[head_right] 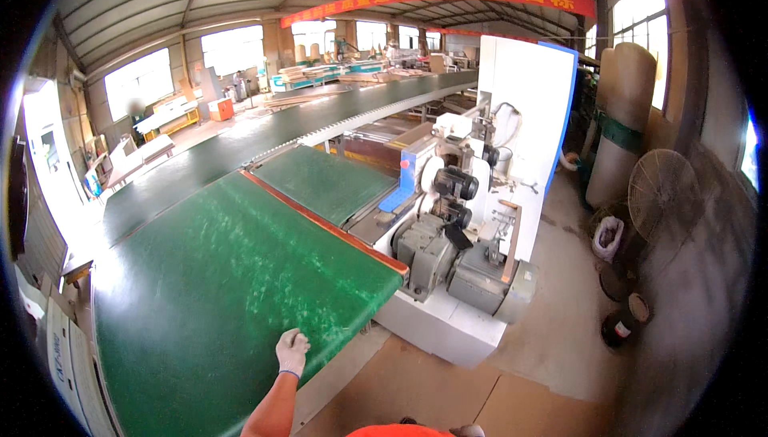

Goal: The person handles large rectangular wood panels in a workshop, moving them from a conveyor belt to a stack on the floor. They also use a handheld tool to scrape or clean the surface of a panel on a machine table.

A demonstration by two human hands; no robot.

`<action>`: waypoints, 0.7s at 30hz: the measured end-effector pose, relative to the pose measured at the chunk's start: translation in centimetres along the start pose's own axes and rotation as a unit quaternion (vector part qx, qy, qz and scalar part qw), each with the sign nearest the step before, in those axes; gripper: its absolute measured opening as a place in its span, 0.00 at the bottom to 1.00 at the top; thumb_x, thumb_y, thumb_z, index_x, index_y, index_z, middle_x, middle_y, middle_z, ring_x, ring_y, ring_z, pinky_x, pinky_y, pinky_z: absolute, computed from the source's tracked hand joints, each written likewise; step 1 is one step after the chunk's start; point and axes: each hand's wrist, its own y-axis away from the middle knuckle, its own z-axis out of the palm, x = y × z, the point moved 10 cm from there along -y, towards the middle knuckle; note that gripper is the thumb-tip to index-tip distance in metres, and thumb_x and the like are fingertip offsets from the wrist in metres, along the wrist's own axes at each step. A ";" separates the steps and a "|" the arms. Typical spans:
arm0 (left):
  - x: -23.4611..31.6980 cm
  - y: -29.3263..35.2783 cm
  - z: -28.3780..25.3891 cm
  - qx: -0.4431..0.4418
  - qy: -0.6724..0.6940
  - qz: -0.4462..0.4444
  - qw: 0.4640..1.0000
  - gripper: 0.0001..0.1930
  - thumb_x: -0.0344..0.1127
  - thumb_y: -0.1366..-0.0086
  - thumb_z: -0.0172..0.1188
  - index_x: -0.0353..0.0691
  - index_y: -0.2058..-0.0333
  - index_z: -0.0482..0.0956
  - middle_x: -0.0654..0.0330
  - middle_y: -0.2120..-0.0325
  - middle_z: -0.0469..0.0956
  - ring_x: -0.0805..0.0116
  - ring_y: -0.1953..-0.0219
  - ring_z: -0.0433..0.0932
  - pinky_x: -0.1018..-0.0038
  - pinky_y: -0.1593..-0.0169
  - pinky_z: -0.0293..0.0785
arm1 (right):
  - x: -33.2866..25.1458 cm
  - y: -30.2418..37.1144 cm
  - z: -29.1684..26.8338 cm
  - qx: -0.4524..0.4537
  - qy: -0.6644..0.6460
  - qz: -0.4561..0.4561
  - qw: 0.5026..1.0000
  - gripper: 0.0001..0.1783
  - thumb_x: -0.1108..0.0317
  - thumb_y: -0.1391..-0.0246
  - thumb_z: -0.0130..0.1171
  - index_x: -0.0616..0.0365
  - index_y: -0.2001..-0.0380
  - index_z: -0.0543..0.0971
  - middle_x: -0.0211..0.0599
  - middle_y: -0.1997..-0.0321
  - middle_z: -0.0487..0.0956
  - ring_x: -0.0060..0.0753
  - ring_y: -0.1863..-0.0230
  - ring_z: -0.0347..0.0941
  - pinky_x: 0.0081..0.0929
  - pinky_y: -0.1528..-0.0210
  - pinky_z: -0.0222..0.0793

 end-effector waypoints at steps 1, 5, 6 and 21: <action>-0.2 -0.8 1.9 0.019 0.039 0.035 0.998 0.15 0.26 0.30 0.60 0.28 0.47 0.77 0.56 0.62 0.81 0.72 0.67 0.81 0.73 0.61 0.84 | 2.2 -0.4 -0.4 0.016 0.044 -0.024 0.999 0.36 0.31 0.35 0.48 0.52 0.53 0.87 0.47 0.43 0.84 0.53 0.42 0.80 0.40 0.41 0.76; -0.4 -1.4 -0.9 0.071 0.092 0.027 0.993 0.14 0.24 0.31 0.61 0.30 0.48 0.77 0.59 0.64 0.80 0.74 0.68 0.79 0.75 0.63 0.83 | 7.8 -1.5 -2.7 -0.026 -0.280 0.217 0.935 0.37 0.30 0.34 0.49 0.54 0.63 0.88 0.46 0.49 0.87 0.51 0.47 0.83 0.41 0.47 0.78; 0.0 -1.5 -1.8 0.094 0.066 0.022 0.993 0.13 0.24 0.33 0.60 0.31 0.50 0.77 0.60 0.65 0.79 0.73 0.69 0.80 0.74 0.66 0.82 | 7.2 -1.4 -4.0 -0.041 -0.244 0.233 0.941 0.37 0.30 0.34 0.49 0.54 0.65 0.88 0.45 0.51 0.87 0.49 0.47 0.83 0.42 0.47 0.78; 0.7 -11.0 -5.7 0.108 0.086 0.012 0.990 0.13 0.25 0.33 0.61 0.31 0.51 0.78 0.61 0.66 0.79 0.75 0.71 0.78 0.75 0.67 0.81 | -12.5 -10.5 -12.9 0.004 0.004 -0.087 0.996 0.26 0.40 0.33 0.54 0.46 0.45 0.82 0.45 0.48 0.85 0.51 0.44 0.81 0.38 0.41 0.74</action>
